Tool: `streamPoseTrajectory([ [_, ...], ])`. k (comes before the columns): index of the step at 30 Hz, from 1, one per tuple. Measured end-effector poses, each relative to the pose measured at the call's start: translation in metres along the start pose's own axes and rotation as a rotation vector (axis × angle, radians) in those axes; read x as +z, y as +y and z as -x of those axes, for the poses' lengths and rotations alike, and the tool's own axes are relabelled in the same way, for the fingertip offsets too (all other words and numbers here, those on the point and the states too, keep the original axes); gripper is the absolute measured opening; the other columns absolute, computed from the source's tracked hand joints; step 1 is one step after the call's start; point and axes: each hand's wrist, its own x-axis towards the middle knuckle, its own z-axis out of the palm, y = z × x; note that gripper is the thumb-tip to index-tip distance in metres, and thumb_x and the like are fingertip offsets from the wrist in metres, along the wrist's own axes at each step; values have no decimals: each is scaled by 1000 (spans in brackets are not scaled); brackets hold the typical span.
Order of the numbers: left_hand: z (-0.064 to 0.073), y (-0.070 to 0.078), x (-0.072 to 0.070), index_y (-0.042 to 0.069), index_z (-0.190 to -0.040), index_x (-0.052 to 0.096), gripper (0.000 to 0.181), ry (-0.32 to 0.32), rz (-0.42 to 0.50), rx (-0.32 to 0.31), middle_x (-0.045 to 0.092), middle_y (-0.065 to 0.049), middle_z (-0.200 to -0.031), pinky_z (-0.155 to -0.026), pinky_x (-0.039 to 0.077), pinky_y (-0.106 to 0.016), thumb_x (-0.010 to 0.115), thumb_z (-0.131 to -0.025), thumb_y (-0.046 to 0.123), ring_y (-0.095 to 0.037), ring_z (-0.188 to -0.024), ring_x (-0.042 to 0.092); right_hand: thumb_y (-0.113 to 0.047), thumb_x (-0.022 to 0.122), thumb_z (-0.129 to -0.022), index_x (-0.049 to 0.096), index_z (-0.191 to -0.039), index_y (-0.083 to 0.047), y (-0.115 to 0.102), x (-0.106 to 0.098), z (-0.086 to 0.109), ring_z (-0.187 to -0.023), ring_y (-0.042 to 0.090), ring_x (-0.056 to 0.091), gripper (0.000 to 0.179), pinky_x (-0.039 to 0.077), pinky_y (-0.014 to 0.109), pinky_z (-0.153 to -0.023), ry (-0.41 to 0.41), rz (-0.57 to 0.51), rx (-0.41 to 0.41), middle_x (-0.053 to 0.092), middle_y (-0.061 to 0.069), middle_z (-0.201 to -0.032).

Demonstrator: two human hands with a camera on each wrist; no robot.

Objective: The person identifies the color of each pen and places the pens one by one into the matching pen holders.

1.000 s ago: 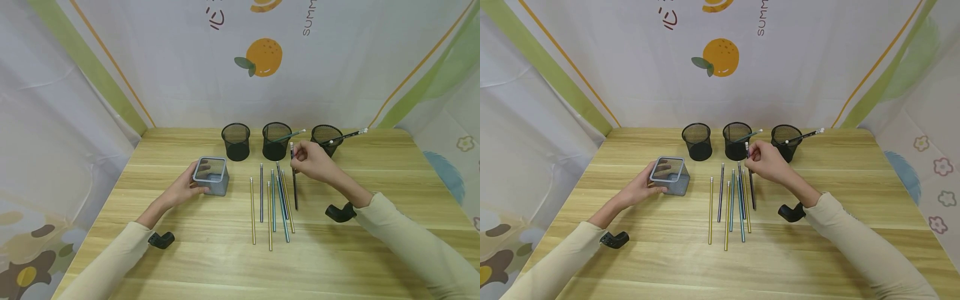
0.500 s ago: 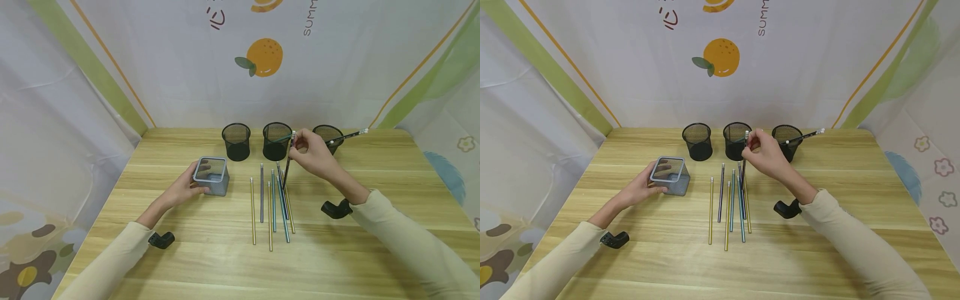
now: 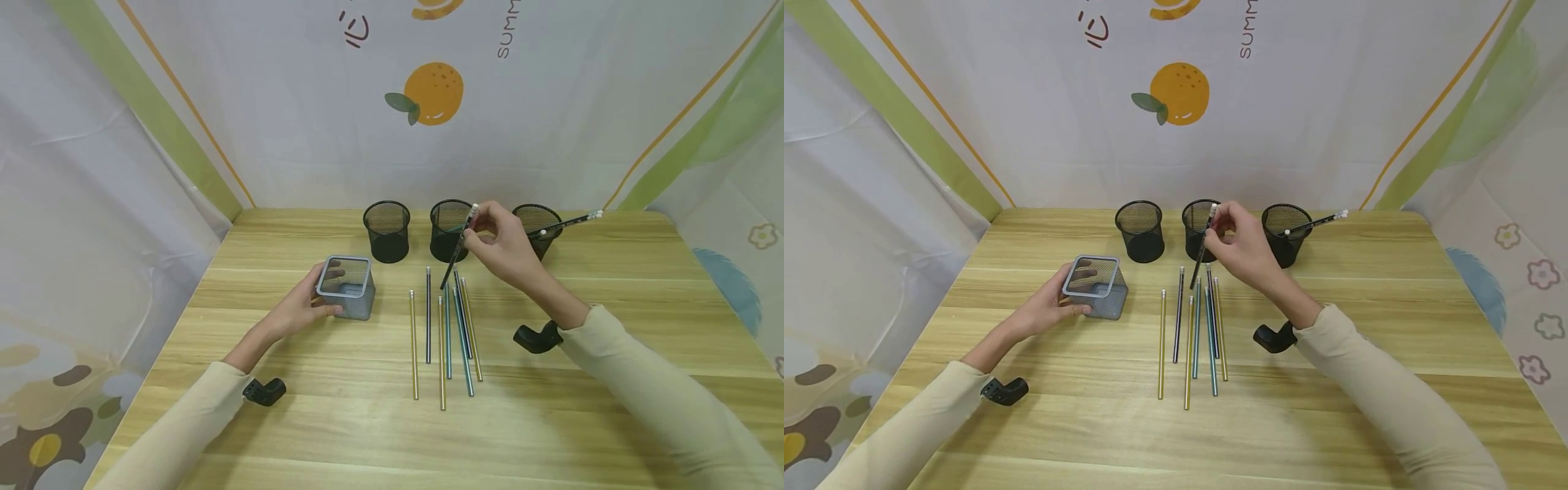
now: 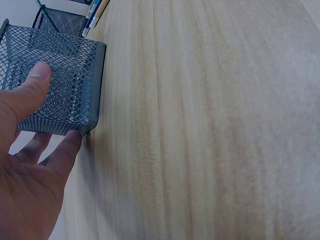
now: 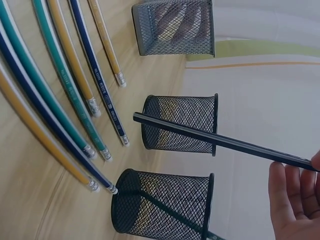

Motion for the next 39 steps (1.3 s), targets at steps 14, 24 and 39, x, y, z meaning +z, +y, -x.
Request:
streamPoseTrajectory([
  [14,-1,-1,0,2,-157,24,86,-5,5,5,35,-29,-154,-111,39,-54,73,-88,-11,-45,-139,39,6,58,-98,52,-108,9,-4,12,-15,-90,22,59,11,57,22,-77,43,1,-85,55,15,-104],
  [24,-1,-2,0,3,-157,23,87,-3,2,10,36,-29,-153,-111,39,-54,73,-88,-11,-44,-139,39,10,56,-98,50,-109,10,-12,25,-36,-90,23,58,13,56,24,-75,48,-32,-170,55,17,-103],
  [39,-1,-2,-1,2,-157,22,87,-6,5,9,35,-29,-154,-111,38,-55,73,-88,-11,-45,-139,39,11,55,-98,50,-109,12,-26,38,-63,-97,24,63,13,58,33,-85,100,-16,-298,54,20,-108],
])
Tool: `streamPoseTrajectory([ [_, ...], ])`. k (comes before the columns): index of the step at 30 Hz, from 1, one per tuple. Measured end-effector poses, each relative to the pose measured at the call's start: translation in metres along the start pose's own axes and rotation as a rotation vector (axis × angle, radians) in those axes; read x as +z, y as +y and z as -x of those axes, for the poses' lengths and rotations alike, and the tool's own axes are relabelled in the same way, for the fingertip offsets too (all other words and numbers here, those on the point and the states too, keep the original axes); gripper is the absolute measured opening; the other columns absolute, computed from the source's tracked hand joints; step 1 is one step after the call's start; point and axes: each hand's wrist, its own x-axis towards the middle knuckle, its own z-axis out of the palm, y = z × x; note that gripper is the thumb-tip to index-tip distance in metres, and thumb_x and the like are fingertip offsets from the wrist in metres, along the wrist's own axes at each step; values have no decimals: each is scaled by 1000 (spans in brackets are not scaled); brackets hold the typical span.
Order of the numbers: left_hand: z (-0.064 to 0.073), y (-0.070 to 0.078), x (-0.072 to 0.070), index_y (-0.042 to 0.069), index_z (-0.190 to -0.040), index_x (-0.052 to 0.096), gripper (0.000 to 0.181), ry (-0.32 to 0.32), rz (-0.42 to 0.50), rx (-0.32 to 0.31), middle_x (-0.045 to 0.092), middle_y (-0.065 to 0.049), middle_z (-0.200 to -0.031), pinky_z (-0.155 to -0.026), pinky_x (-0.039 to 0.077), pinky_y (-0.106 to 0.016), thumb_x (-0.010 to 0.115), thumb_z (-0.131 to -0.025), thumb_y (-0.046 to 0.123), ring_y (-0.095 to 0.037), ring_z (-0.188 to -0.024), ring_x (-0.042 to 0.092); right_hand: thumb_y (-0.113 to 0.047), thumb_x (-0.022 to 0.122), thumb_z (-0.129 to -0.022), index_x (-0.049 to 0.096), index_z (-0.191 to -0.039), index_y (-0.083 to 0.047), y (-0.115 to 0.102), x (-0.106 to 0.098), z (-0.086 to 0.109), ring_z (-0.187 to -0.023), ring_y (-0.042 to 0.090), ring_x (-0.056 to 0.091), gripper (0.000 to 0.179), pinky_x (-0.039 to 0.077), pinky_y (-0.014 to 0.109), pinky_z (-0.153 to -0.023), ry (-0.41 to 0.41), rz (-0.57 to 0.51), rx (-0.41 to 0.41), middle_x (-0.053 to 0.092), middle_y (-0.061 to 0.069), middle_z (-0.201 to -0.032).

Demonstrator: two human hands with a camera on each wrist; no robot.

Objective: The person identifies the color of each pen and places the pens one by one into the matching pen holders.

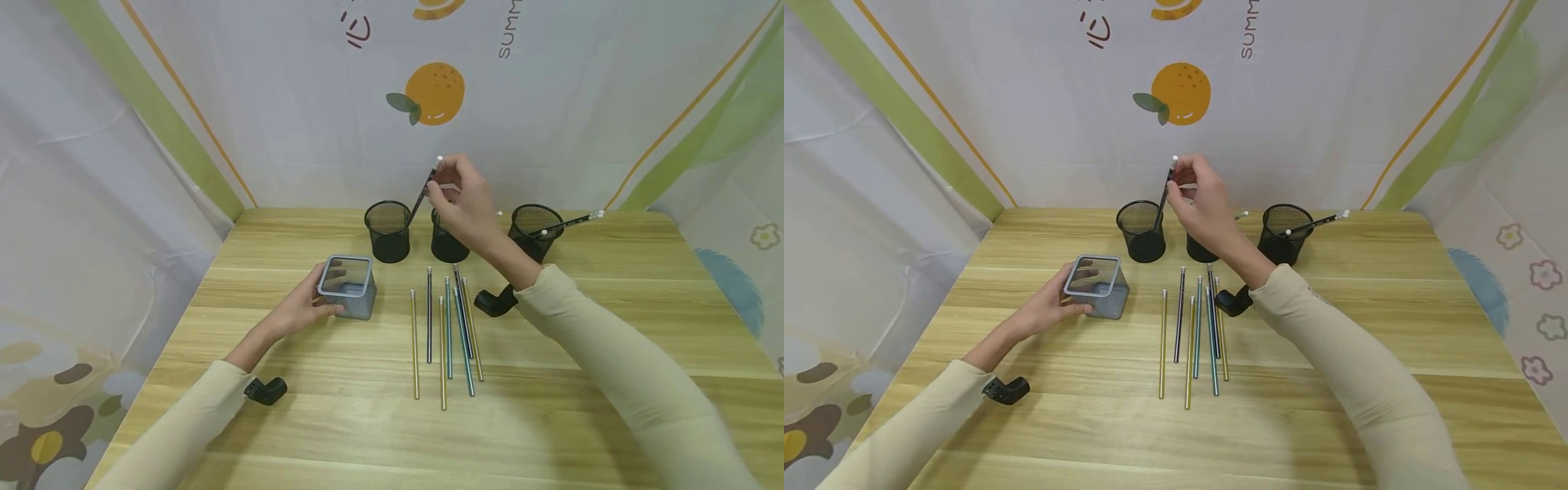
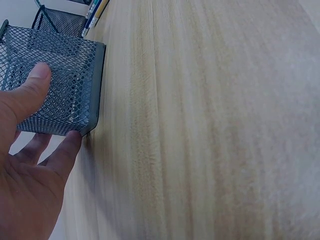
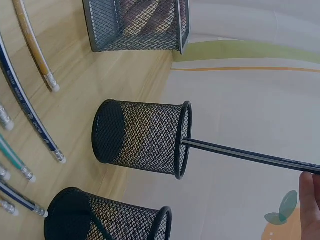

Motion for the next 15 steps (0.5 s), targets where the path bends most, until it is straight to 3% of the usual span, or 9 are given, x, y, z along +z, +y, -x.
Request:
streamPoseTrajectory([
  [8,0,1,0,2,-157,22,87,0,-6,-2,35,-29,-153,-111,38,-56,73,-88,-11,-45,-138,39,12,56,-97,51,-110,11,5,8,-8,-98,26,63,14,58,35,-85,13,11,-59,54,20,-107],
  [15,1,3,0,4,-158,22,87,-1,-6,-14,35,-27,-154,-111,39,-55,73,-89,-10,-44,-139,39,13,57,-96,50,-109,13,12,18,-12,-98,31,63,14,58,39,-84,-9,9,-37,55,23,-107],
])
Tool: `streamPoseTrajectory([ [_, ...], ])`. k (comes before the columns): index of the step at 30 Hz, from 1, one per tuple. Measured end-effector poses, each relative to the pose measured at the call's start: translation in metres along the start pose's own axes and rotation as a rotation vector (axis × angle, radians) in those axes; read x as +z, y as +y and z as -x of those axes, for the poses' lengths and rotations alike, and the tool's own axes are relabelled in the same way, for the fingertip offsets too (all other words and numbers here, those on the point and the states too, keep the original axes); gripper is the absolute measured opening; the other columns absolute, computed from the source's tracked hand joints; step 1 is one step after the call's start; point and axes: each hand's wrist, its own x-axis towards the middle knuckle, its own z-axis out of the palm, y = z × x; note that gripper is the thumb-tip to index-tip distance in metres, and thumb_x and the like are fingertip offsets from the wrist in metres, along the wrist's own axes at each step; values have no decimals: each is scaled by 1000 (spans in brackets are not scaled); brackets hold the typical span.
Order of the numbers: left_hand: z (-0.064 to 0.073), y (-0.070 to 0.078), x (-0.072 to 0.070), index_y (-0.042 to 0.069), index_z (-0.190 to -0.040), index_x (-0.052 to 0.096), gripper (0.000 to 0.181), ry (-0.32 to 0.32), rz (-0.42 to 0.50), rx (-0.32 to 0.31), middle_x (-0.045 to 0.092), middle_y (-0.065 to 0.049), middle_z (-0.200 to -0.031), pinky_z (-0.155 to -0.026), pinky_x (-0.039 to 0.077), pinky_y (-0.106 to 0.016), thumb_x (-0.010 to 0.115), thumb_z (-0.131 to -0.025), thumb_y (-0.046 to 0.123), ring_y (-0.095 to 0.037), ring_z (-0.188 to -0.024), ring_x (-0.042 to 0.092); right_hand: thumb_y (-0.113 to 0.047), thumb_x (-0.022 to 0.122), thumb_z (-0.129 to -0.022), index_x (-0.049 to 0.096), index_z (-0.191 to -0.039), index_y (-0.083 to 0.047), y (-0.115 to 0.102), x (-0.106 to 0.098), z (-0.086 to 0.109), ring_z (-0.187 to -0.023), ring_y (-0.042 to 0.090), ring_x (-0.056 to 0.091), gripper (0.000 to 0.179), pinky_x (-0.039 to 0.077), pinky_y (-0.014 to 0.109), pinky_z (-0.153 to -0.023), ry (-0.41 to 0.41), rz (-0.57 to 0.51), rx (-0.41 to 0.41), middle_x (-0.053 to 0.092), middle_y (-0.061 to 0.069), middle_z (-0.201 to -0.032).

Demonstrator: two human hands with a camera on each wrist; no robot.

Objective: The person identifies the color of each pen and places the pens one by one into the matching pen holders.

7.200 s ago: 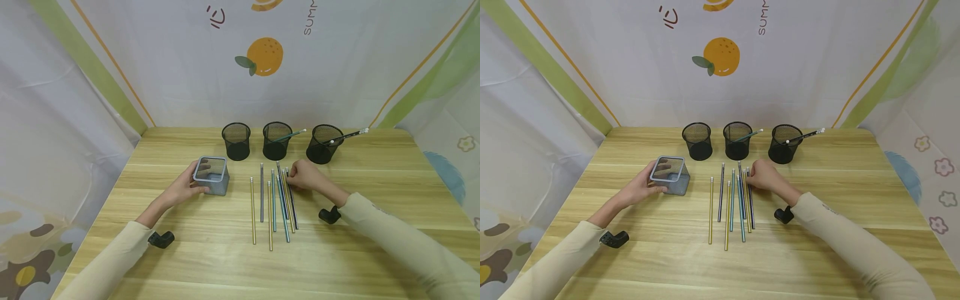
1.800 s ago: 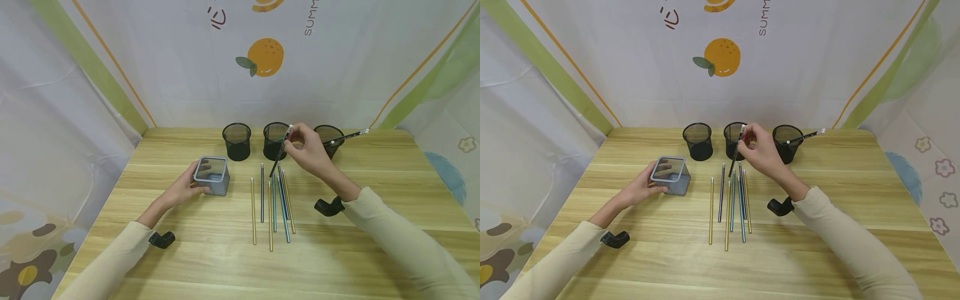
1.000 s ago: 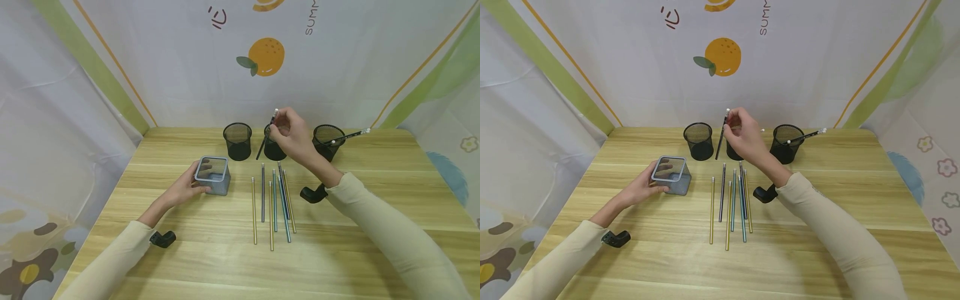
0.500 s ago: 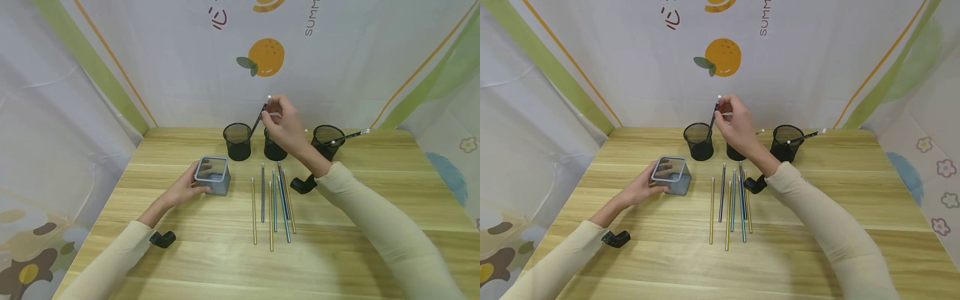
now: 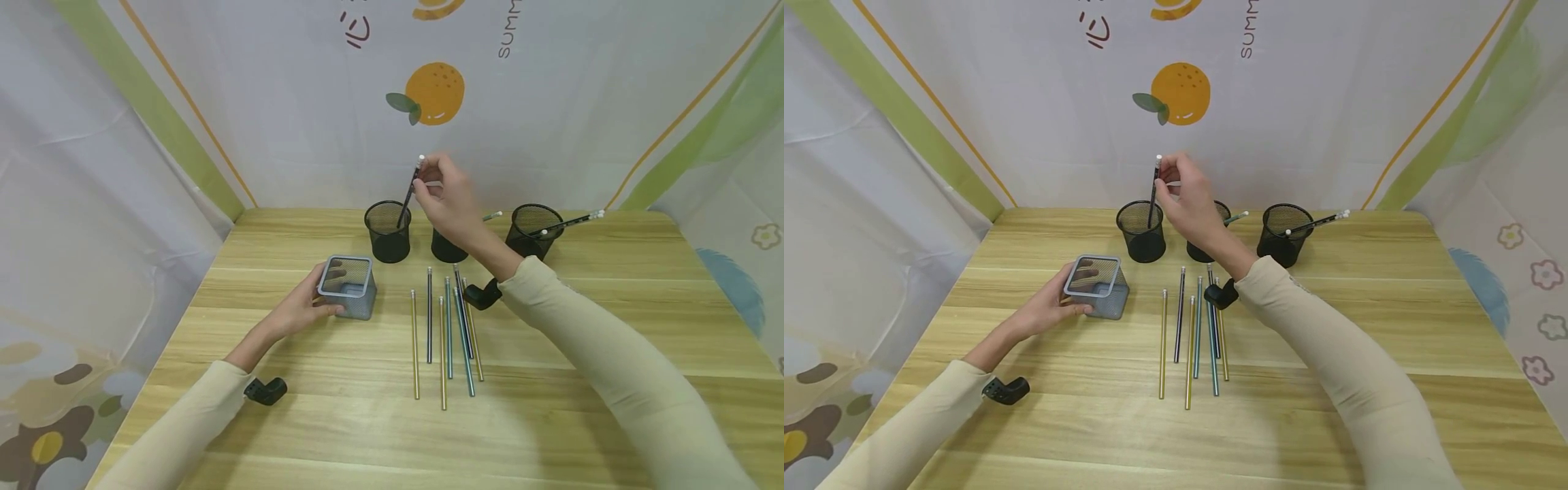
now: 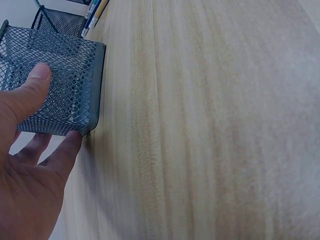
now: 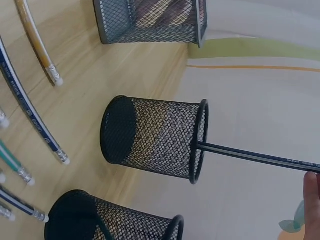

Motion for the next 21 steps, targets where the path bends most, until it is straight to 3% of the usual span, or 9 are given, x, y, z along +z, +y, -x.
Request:
streamPoseTrajectory([
  [4,1,1,0,4,-158,22,86,0,-9,-2,35,-27,-154,-111,38,-55,73,-89,-8,-43,-139,39,13,56,-97,50,-111,14,4,3,0,-98,34,62,15,58,39,-82,-22,-2,8,54,25,-108],
  [12,0,1,0,4,-158,22,86,1,-5,-1,35,-26,-155,-112,38,-53,73,-89,-8,-41,-141,38,9,56,-99,50,-109,10,7,3,1,-100,27,62,12,57,31,-84,-52,28,33,54,20,-108],
  [21,0,1,0,5,-157,23,86,4,-13,3,36,-27,-153,-111,39,-53,74,-89,-9,-43,-139,40,11,56,-98,51,-112,13,8,3,2,-98,32,62,15,57,37,-81,-53,31,23,55,25,-110],
])
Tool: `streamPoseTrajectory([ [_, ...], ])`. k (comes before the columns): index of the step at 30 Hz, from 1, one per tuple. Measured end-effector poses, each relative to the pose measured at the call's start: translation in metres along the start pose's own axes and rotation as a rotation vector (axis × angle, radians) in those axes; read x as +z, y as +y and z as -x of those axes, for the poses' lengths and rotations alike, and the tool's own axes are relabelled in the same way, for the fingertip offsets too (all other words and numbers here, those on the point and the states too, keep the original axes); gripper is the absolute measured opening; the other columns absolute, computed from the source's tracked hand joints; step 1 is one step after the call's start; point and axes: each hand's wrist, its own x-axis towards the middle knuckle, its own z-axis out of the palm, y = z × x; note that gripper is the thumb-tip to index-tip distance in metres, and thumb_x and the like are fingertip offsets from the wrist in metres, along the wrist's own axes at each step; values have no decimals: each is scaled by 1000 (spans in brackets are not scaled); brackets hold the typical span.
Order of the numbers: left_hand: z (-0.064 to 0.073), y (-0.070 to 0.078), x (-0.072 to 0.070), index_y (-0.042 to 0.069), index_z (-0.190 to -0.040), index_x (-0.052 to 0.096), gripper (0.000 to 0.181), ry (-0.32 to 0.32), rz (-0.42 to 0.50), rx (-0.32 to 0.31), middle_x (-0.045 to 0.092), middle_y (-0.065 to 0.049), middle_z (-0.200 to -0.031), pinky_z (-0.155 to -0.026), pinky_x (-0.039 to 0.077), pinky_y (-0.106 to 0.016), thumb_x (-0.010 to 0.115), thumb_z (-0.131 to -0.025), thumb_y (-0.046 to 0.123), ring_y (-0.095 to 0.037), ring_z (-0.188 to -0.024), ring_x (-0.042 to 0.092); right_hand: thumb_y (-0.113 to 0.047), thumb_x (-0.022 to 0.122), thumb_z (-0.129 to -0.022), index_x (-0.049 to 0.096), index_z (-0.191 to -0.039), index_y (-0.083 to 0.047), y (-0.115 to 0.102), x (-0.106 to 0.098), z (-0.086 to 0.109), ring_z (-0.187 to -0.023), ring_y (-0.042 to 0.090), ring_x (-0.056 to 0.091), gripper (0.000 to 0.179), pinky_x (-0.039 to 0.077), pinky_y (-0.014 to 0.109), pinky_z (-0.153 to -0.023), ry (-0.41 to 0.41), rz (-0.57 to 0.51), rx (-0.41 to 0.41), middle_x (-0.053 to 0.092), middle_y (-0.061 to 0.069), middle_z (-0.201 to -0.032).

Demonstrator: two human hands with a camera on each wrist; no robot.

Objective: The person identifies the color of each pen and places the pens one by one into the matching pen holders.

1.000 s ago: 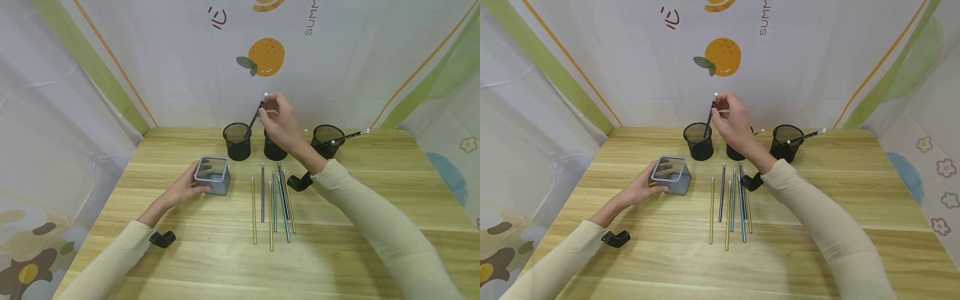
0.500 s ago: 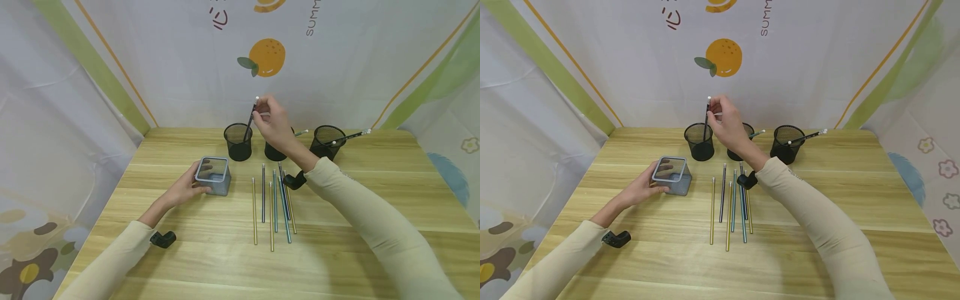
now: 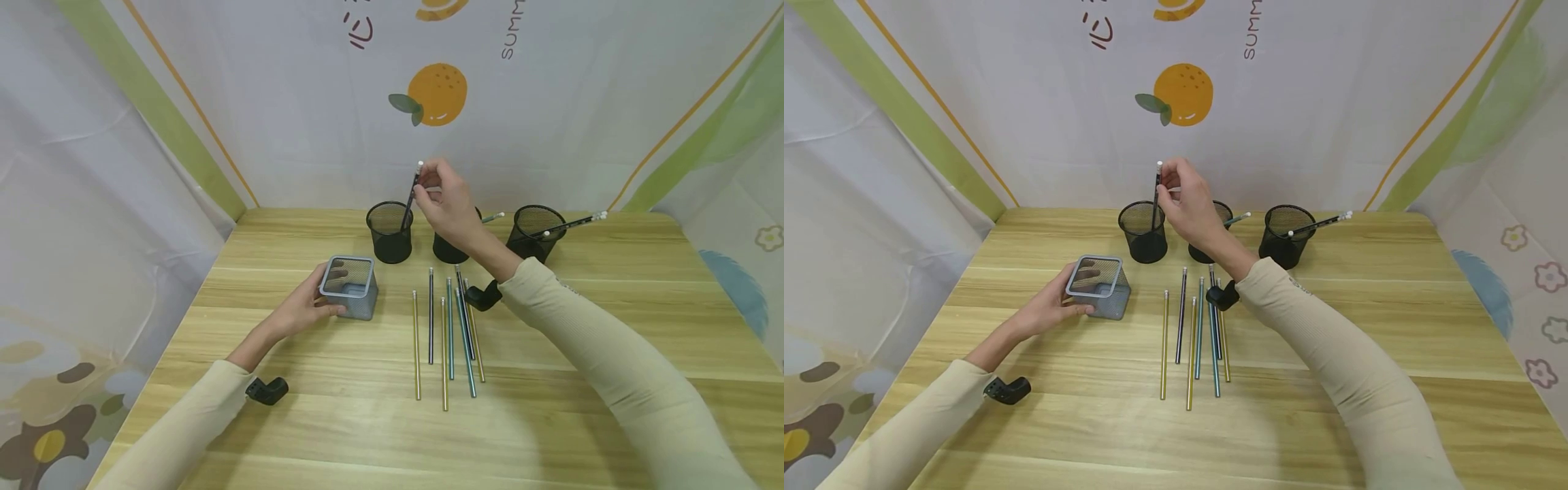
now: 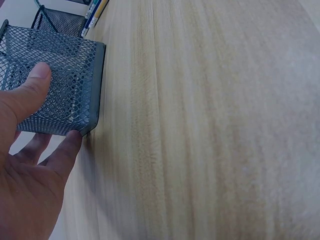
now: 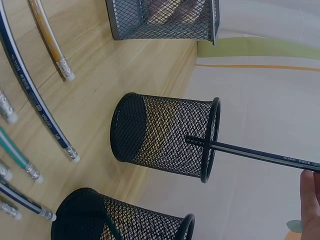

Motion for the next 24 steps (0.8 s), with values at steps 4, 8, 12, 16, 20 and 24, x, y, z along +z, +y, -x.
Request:
streamPoseTrajectory([
  [4,0,0,0,5,-157,23,86,3,-4,-6,36,-27,-153,-111,39,-53,74,-89,-9,-43,-138,41,11,60,-95,51,-117,12,0,-2,1,-101,31,60,24,56,37,-88,-19,-19,9,55,22,-111],
  [8,0,0,0,4,-157,24,86,3,0,2,36,-28,-153,-111,39,-53,74,-88,-9,-44,-139,39,8,68,-90,52,-122,10,-2,-5,3,-108,30,58,36,53,36,-97,-34,0,-24,55,19,-116],
  [12,0,-1,0,2,-156,24,86,3,11,11,35,-29,-153,-111,39,-54,74,-88,-11,-45,-139,39,0,73,-90,53,-124,8,-6,-9,5,-111,30,57,40,53,36,-98,-45,41,-52,55,19,-120],
  [16,-1,-1,1,1,-156,24,86,0,21,10,35,-29,-153,-111,38,-54,73,-88,-12,-44,-139,39,-5,73,-91,53,-126,7,-9,-15,10,-113,32,58,42,53,39,-98,-64,57,-41,56,18,-123],
  [20,-1,-1,1,1,-157,23,86,-1,17,8,35,-29,-154,-111,38,-54,73,-88,-11,-44,-140,38,-6,74,-91,52,-129,5,-11,-21,16,-116,32,57,45,52,43,-99,-83,49,-11,56,17,-126],
  [24,-1,-1,1,2,-157,22,86,0,12,2,35,-28,-154,-111,38,-55,73,-89,-11,-45,-139,38,-3,73,-91,51,-131,6,-11,-25,24,-116,35,57,47,51,49,-99,-100,40,6,55,21,-127],
])
